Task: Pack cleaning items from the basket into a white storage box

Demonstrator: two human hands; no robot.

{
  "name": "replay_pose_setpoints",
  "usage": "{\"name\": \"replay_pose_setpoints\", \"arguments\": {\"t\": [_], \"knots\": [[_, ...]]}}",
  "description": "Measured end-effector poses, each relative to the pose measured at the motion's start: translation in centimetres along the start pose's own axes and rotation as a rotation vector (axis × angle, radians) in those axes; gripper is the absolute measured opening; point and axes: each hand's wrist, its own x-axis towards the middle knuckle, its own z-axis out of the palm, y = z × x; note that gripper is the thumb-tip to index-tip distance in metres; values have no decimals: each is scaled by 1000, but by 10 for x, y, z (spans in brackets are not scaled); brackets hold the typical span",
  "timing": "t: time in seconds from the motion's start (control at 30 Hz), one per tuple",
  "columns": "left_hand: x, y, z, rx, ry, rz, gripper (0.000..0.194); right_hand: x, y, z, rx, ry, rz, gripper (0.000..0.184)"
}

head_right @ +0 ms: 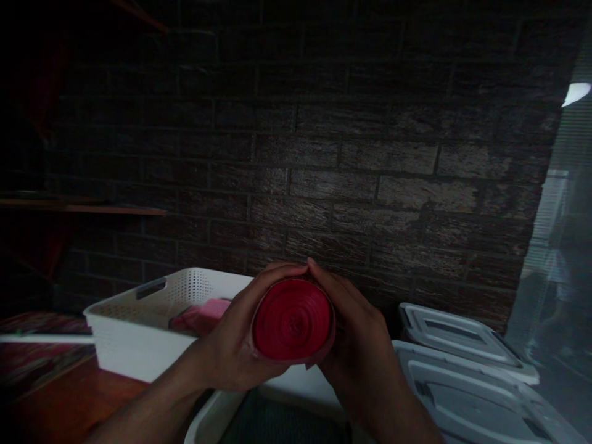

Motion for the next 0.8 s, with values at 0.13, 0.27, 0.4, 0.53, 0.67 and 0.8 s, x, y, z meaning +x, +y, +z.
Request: {"name": "replay_pose_setpoints", "arguments": {"t": [0.13, 0.27, 0.4, 0.53, 0.67, 0.8], "knots": [[0, 0, 0, -18, 3, -6, 95, 1, -2, -1, 5, 28, 15, 79], [1, -1, -1, -44, -3, 1, 90, 3, -7, -3, 6, 43, 20, 72], [1, -3, -2, -45, -3, -10, 86, 4, -8, -5, 12, 35, 19, 71], [1, -4, -2, -38, 9, -65, 89, 3, -3, -3, 7, 30, 9, 76], [2, -4, -2, -65, 35, -124, 94, 2, -1, -4, 51, 16, 27, 80], [3, -5, -1, -90, 55, -160, 97, 0, 0, -7, 90, -37, 82, 86]]}}
